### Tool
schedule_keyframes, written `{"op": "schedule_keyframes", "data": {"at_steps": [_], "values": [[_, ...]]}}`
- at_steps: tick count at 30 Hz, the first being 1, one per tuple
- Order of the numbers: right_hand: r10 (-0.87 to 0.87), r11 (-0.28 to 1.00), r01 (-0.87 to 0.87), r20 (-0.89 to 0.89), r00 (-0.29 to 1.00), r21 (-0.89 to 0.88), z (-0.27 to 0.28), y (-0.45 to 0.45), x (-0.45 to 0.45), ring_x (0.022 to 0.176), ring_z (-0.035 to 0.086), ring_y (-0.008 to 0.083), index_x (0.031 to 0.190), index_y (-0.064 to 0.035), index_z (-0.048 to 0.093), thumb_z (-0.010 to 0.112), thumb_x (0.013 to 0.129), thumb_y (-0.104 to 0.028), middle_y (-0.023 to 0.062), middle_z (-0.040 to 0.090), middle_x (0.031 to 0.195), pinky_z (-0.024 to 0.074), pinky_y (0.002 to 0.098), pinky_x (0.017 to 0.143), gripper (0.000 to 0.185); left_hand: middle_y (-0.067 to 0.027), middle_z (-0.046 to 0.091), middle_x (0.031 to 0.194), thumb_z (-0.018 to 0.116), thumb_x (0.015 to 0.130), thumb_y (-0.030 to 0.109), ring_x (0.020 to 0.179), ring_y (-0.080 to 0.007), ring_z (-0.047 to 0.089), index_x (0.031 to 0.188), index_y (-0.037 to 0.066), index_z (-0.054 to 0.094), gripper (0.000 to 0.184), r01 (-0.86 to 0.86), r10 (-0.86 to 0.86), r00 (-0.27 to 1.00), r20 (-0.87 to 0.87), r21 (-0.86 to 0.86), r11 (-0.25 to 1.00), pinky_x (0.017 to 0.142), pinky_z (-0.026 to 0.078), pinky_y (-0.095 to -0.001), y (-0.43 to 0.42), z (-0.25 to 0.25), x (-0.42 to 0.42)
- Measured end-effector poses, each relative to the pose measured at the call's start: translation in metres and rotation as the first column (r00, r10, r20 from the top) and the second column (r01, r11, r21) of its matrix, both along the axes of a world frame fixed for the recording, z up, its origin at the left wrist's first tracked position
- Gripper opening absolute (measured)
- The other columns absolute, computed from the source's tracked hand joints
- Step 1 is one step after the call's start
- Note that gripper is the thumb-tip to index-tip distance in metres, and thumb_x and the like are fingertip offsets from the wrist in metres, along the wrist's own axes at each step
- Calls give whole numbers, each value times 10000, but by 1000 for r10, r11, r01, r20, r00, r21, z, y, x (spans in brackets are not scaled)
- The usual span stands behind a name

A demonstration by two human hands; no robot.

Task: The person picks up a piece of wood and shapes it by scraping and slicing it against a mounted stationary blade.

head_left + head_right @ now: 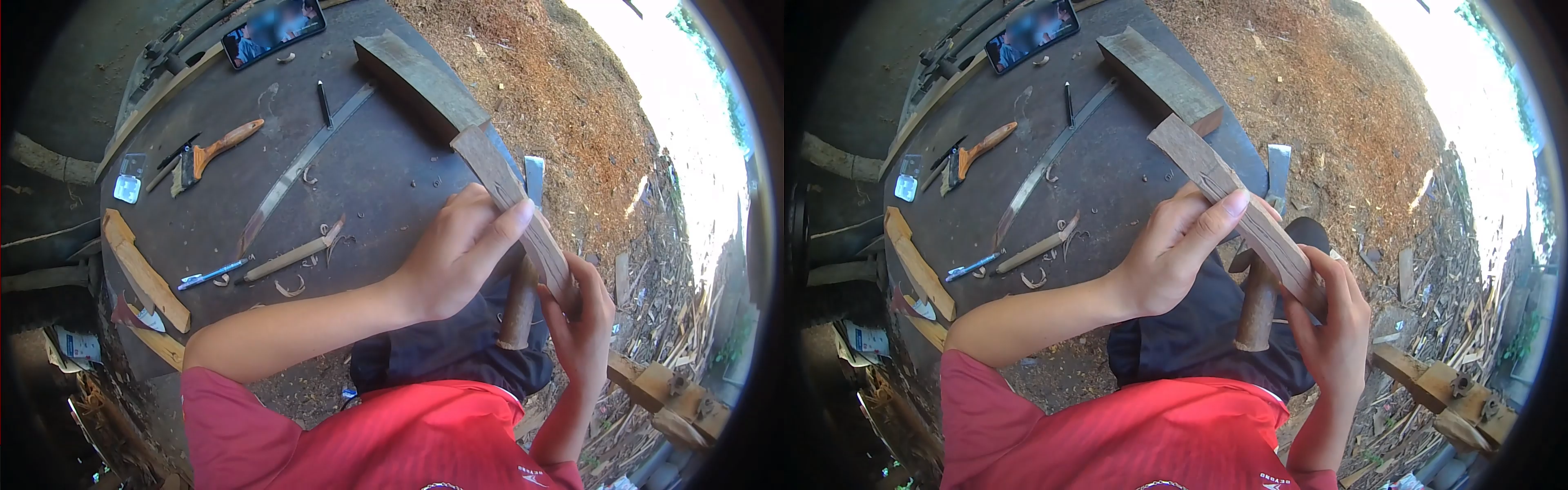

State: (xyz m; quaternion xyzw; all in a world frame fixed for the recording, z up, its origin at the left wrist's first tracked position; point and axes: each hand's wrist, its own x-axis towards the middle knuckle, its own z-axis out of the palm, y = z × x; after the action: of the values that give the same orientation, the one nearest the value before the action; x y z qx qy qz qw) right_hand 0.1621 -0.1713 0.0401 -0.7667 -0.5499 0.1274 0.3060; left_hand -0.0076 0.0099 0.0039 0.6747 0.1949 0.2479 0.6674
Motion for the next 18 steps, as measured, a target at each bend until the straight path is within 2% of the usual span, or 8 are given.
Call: {"op": "schedule_keyframes", "data": {"at_steps": [13, 15, 16, 18], "values": [[5, 1000, -5, 12, 1000, -14, -2, 0, 0, 1035, 752, 391, 1374, -45, 678, 793, 853, 49, 182, 741, 1159, 585, 456, 900, 542, -112, 765, 1228, 460, 1245, 343, 1200, -154, 704, 1298, -13, 724, 446, 7, -7, 1000, 2, -18, 1000, 1097, 541, -356, 0, 1, 0], [8, 1000, -8, 15, 1000, -17, -1, 1, 0, 1034, 752, 390, 1376, -45, 677, 791, 853, 50, 181, 739, 1161, 585, 454, 898, 543, -132, 739, 1147, 483, 1233, 352, 1139, -215, 676, 1221, -8, 721, 432, -25, 26, 999, 40, -20, 999, 1057, 521, -390, -2, 0, 2], [7, 1000, -7, 15, 1000, -18, -1, 1, 0, 1033, 751, 390, 1376, -45, 677, 791, 853, 50, 181, 738, 1162, 585, 454, 899, 544, -152, 712, 1068, 504, 1221, 359, 1080, -276, 649, 1143, -4, 719, 429, -64, 66, 994, 86, -25, 998, 1018, 501, -425, -5, -3, 6], [6, 1000, -5, 15, 1000, -20, -1, 0, 0, 1035, 751, 391, 1377, -46, 677, 790, 852, 50, 180, 737, 1165, 585, 454, 901, 545, -152, 712, 1069, 504, 1221, 360, 1078, -278, 649, 1143, -4, 718, 430, -68, 69, 993, 91, -15, 998, 1018, 501, -426, -5, -4, 7]]}}
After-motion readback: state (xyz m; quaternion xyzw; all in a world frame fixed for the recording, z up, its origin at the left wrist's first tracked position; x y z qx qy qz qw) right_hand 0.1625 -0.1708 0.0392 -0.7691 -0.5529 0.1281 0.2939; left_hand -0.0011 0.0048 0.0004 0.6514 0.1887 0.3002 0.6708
